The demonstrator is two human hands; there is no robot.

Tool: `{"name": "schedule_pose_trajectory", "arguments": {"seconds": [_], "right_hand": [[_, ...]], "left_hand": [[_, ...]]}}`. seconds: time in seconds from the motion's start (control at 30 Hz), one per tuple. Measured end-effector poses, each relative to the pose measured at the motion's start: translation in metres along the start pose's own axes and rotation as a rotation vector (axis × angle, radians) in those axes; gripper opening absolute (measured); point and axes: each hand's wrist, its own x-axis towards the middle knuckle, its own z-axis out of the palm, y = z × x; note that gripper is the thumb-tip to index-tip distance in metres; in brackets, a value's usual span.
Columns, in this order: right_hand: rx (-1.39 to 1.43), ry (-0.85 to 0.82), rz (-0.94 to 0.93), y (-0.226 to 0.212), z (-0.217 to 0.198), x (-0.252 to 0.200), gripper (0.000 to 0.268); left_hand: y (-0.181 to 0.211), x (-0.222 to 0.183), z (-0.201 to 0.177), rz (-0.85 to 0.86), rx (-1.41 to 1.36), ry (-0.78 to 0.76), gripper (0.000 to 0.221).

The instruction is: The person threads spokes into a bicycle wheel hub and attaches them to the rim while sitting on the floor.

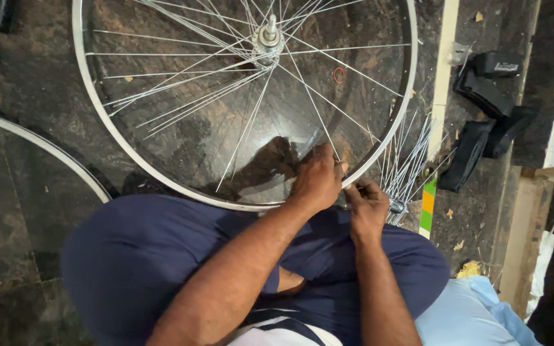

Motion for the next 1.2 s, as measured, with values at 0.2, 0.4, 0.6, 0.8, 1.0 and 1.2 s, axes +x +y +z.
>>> {"name": "schedule_pose_trajectory", "arguments": {"seconds": [0.2,0.4,0.6,0.8,1.0,1.2], "right_hand": [[0.04,-0.021,-0.022,-0.005,0.002,0.0,0.018],[0.008,-0.025,-0.032,0.002,-0.001,0.0,0.014],[0.053,-0.017,-0.049,0.004,0.001,0.001,0.018],[0.035,0.017,-0.034,0.006,0.002,0.003,0.019],[0.011,0.034,-0.068,0.013,0.002,0.007,0.018],[0.02,-0.064,-0.17,0.022,0.0,0.01,0.017]], "left_hand": [[-0.013,0.004,0.013,0.103,0.01,0.103,0.032],[-0.017,0.005,0.011,0.107,0.033,0.094,0.034],[-0.01,0.003,0.003,0.094,-0.026,0.096,0.042],[-0.01,0.002,0.001,0.031,-0.115,0.047,0.047],[-0.018,0.007,0.008,0.089,-0.228,0.048,0.043],[-0.013,0.002,0.005,0.177,-0.042,0.107,0.058]]}}
